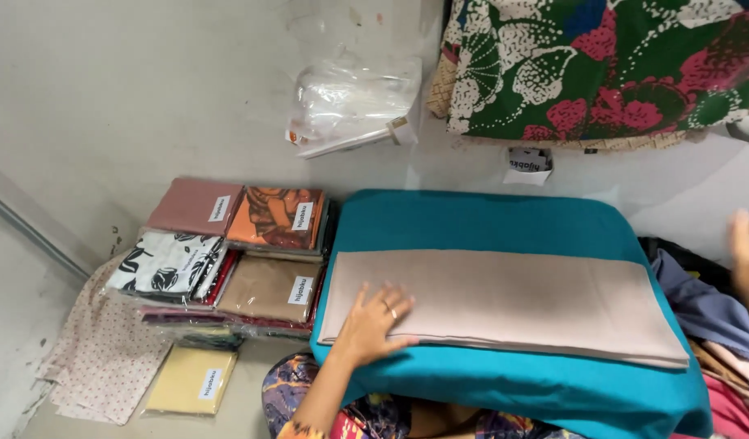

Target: The person unfolds a light pink fabric on a teal-covered table, smooths it with a lint roller, folds it into a compact rectangle, places it into a clear plastic bag, and seals the bag. The finished package is placed on a stack of similar items.

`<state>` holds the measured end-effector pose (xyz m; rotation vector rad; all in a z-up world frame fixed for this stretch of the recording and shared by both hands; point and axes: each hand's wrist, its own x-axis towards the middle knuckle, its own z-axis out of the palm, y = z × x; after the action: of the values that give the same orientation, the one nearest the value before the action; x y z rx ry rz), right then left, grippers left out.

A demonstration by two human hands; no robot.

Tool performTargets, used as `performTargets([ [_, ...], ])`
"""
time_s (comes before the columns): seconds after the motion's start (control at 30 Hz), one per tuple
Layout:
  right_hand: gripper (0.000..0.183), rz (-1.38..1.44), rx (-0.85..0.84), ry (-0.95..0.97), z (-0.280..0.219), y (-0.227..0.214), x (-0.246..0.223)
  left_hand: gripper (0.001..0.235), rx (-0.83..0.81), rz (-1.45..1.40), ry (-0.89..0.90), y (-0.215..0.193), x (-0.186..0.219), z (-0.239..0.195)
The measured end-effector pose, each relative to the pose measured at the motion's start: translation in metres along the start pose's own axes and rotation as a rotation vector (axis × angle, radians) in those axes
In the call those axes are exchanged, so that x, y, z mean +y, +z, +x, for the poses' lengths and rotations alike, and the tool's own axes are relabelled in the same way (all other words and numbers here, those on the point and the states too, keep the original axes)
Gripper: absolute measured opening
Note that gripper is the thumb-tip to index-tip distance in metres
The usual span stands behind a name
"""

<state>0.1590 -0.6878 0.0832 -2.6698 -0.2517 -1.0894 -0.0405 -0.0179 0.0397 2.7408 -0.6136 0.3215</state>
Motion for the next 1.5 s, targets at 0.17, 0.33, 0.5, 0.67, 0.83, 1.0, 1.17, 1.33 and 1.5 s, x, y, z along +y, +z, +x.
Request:
performTargets([
  [0.17,0.035,0.348,-0.346,-0.377,-0.081,-0.105,-0.259,0.056,-0.152,0.024,0.104,0.007,-0.030,-0.033],
  [0.33,0.091,-0.117,-0.653,-0.289,-0.184,-0.024,-0.132,0.054,-0.126,-0.020,-0.059,-0.028,-0.045,-0.054],
  [0.5,0.064,-0.552,-0.627,-0.222,-0.194,-0.015,-0.086,0.048,-0.389,-0.098,-0.236,-0.038,-0.016,-0.015],
  [0.67,0.052,-0.677,-0.489,0.127,-0.197,-0.010,-0.078,0.047,-0.168,-0.382,0.103,0.017,0.081,0.082],
  [0.83,0.061,-0.146,-0.140,0.343,-0.219,-0.007,-0.078,0.064,-0.102,-0.241,0.276,0.124,0.144,0.114],
  [1.0,0.039,0.376,-0.056,0.510,-0.200,0.001,-0.100,0.068,-0.081,-0.156,0.253,0.149,0.151,0.106],
  [1.17,0.054,0.672,-0.001,0.297,-0.093,-0.035,-0.271,0.055,-0.110,-1.579,-0.062,0.269,0.111,0.167],
  [1.33,0.042,0.873,-0.387,-0.217,-0.049,-0.038,-0.452,0.071,-0.066,-2.590,-0.277,0.090,0.024,0.098],
  [1.5,0.048,0.757,-0.806,-0.476,-0.063,-0.032,-0.516,0.077,0.443,-2.146,-1.053,0.088,-0.046,0.040],
])
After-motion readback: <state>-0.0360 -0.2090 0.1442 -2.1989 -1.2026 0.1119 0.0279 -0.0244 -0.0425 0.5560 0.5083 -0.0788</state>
